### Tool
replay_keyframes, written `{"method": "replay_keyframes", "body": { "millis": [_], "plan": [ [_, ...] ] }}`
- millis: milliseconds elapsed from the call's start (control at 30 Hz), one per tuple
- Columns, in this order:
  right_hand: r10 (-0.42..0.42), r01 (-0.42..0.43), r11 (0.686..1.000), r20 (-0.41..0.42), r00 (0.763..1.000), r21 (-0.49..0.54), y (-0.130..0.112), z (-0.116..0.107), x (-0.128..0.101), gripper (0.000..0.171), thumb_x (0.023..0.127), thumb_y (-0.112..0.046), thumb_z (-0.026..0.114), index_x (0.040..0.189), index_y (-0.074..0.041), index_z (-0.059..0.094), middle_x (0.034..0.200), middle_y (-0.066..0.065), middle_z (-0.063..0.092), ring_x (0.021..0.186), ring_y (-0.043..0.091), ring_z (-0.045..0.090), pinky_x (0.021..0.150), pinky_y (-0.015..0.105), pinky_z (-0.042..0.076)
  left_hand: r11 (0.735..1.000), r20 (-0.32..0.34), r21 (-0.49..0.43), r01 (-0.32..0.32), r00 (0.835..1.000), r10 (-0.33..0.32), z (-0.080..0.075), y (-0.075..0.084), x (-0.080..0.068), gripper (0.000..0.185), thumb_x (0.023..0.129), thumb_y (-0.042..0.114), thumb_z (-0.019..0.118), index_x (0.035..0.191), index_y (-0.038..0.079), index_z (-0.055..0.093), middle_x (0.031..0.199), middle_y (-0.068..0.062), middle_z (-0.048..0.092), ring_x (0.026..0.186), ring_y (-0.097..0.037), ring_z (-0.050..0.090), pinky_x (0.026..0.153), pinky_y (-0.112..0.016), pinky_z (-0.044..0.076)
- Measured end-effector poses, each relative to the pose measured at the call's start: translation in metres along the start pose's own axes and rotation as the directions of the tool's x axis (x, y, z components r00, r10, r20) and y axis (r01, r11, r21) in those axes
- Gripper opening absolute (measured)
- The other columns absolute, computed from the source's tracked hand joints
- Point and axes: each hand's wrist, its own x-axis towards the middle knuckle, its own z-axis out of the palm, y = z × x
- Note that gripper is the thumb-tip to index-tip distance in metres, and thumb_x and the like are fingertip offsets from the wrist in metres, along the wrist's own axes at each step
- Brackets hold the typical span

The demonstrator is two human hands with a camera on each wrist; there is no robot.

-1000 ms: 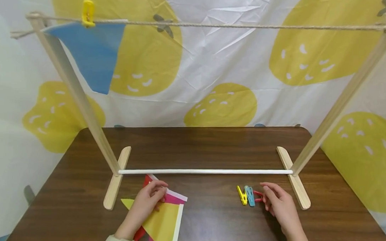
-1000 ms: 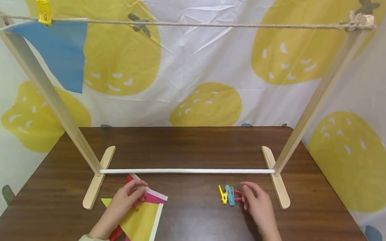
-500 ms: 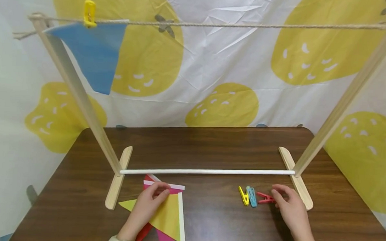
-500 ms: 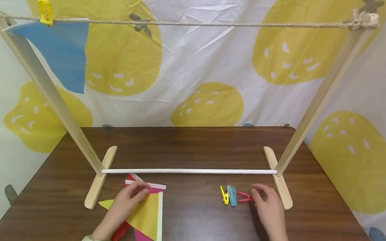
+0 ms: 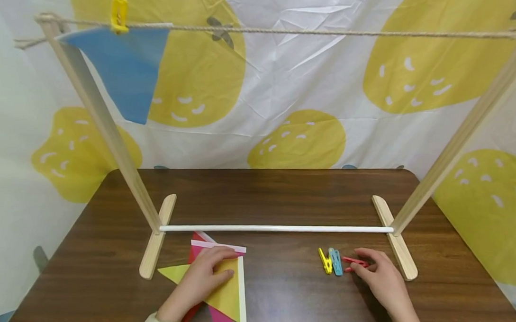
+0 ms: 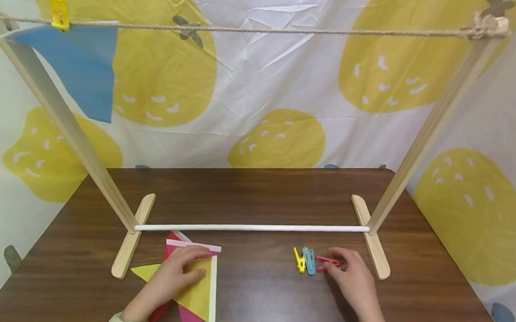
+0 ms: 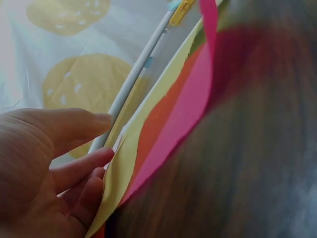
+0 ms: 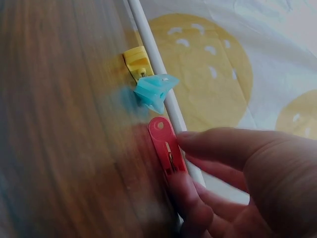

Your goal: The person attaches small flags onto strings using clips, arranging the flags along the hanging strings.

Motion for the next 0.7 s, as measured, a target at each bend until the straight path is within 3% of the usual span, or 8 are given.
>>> {"method": "replay_keyframes", "body": {
  "millis": [200, 333, 500, 700],
  "plan": [
    [-0.099, 0.098, 0.995, 0.052, 0.994, 0.030, -0.0013, 0.0021, -0.0016, 0.039, 0.076, -0.018, 0.071, 0.112, -0.012, 0.059, 0.101, 0.005, 0.055, 0.067, 0.006, 0.053, 0.056, 0.022, 0.042, 0.999, 0.029, 0.050, -0.013, 0.999, 0.012, 0.0038, 0.0041, -0.0007, 0.039, 0.072, 0.019, 0.071, 0.110, 0.019, 0.063, 0.118, 0.004, 0.052, 0.112, -0.017, 0.041, 0.090, -0.038, 0.036],
    [-0.143, 0.142, 0.990, 0.073, 0.987, 0.010, -0.0030, 0.0029, -0.0014, 0.041, 0.072, -0.007, 0.070, 0.111, -0.014, 0.060, 0.098, 0.002, 0.055, 0.066, 0.004, 0.050, 0.057, 0.022, 0.040, 0.990, 0.055, 0.140, -0.028, 0.998, 0.021, 0.0053, 0.0066, -0.0012, 0.045, 0.070, 0.026, 0.072, 0.114, 0.020, 0.062, 0.124, -0.001, 0.047, 0.113, -0.022, 0.036, 0.089, -0.041, 0.035],
    [-0.155, 0.158, 0.987, 0.071, 0.985, -0.031, -0.0028, 0.0022, -0.0025, 0.042, 0.068, -0.005, 0.071, 0.108, -0.013, 0.061, 0.091, -0.001, 0.055, 0.064, 0.002, 0.047, 0.054, 0.022, 0.037, 0.976, 0.103, 0.215, -0.036, 0.995, 0.014, 0.0074, 0.0100, -0.0019, 0.053, 0.069, 0.033, 0.071, 0.119, 0.023, 0.058, 0.135, -0.004, 0.039, 0.112, -0.025, 0.033, 0.087, -0.044, 0.033],
    [-0.131, 0.136, 0.989, 0.082, 0.988, -0.055, -0.0042, 0.0028, -0.0014, 0.041, 0.069, -0.011, 0.074, 0.108, -0.014, 0.062, 0.091, 0.000, 0.054, 0.063, 0.003, 0.045, 0.053, 0.022, 0.036, 0.970, 0.076, 0.240, -0.050, 0.997, 0.032, 0.0077, 0.0092, -0.0030, 0.055, 0.067, 0.033, 0.072, 0.119, 0.022, 0.058, 0.133, -0.002, 0.042, 0.109, -0.022, 0.034, 0.085, -0.043, 0.033]
  ]
}}
